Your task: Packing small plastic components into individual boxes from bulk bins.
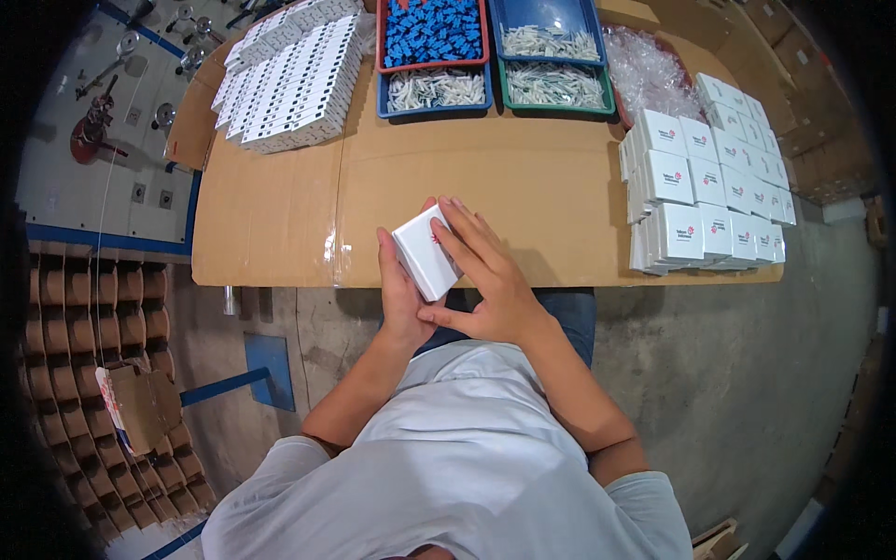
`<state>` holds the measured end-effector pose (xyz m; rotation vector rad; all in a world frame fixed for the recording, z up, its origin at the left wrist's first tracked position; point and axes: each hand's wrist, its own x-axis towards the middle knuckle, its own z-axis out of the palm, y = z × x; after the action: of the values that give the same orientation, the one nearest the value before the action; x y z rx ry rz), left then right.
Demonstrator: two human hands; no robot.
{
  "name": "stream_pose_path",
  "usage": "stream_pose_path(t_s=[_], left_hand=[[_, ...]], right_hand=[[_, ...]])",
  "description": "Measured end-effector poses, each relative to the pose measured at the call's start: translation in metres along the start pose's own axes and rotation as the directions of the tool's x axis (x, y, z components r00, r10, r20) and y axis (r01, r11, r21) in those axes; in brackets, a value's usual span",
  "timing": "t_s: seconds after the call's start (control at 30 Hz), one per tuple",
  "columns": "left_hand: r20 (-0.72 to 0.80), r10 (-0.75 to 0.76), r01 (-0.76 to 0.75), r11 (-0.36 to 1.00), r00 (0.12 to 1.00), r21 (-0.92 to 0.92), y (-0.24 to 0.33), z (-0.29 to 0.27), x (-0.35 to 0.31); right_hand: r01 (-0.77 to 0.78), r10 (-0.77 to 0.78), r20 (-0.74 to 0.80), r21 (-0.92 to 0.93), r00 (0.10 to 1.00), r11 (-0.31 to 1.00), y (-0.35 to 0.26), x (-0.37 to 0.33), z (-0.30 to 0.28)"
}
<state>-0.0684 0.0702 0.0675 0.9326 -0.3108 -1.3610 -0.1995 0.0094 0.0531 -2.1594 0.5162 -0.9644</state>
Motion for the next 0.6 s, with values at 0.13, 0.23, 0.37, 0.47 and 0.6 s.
stream_pose_path(t_s=[0.13,0.23,0.37,0.47,0.6], left_hand=[[-0.022,-0.080,0.079,0.996,0.997,-0.039,-0.002,-0.002,0.003],[-0.067,-0.067,0.069,0.997,0.996,0.032,-0.009,-0.003,0.002],[-0.085,0.011,-0.004,0.996,0.996,0.085,-0.010,-0.004,0.000],[-0.106,-0.029,0.039,0.995,0.994,0.094,-0.010,-0.008,-0.002],[-0.103,-0.031,0.041,0.995,0.994,0.093,-0.013,-0.016,-0.004]], right_hand=[[0.011,-0.011,-0.015,-0.035,1.000,0.999,0.010,-0.001,0.003],[-0.009,0.010,-0.022,0.045,1.000,0.999,0.011,-0.002,0.004],[-0.014,0.015,-0.004,0.066,1.000,0.998,0.014,-0.005,0.007],[-0.003,0.002,0.007,0.016,1.000,1.000,0.016,-0.007,0.010],[0.030,-0.030,-0.017,-0.025,0.999,0.999,0.014,-0.010,0.018]])
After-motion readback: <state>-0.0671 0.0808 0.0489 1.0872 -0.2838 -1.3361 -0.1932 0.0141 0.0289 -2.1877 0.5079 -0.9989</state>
